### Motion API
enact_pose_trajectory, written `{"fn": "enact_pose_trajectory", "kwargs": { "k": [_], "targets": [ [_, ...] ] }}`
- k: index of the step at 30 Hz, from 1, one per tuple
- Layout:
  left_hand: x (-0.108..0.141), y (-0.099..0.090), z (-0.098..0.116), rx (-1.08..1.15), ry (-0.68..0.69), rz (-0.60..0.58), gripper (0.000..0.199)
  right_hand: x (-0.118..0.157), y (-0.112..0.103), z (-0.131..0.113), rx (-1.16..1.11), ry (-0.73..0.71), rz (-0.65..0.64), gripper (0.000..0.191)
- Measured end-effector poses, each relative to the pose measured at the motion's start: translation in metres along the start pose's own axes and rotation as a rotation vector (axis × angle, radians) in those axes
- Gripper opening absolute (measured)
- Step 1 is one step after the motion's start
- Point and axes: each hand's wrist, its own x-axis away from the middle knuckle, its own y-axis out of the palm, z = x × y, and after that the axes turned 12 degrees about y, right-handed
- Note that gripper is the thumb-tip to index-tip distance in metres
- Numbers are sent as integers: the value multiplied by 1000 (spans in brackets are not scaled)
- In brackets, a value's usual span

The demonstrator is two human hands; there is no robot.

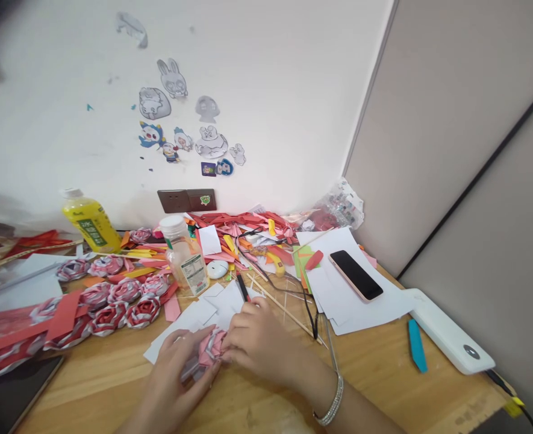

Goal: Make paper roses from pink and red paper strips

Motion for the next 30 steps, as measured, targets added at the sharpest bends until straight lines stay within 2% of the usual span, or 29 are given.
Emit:
{"fn": "enact_pose_trajectory", "kwargs": {
  "k": [7, 15, 22, 30],
  "targets": [
    [-1, 0, 0, -6, -18, 7, 31, 2, 3, 0, 23, -14, -21, 14],
    [3, 2, -1, -31, 6, -17, 35, 1, 8, -2, -50, 60, 5, 8],
    [4, 0, 0, -22, -11, -37, 34, 2, -2, -1, -79, 13, -62, 5],
    [2, 2, -1, 7, -31, -5, 34, 0, 3, -3, -10, 30, -6, 8]
  ]
}}
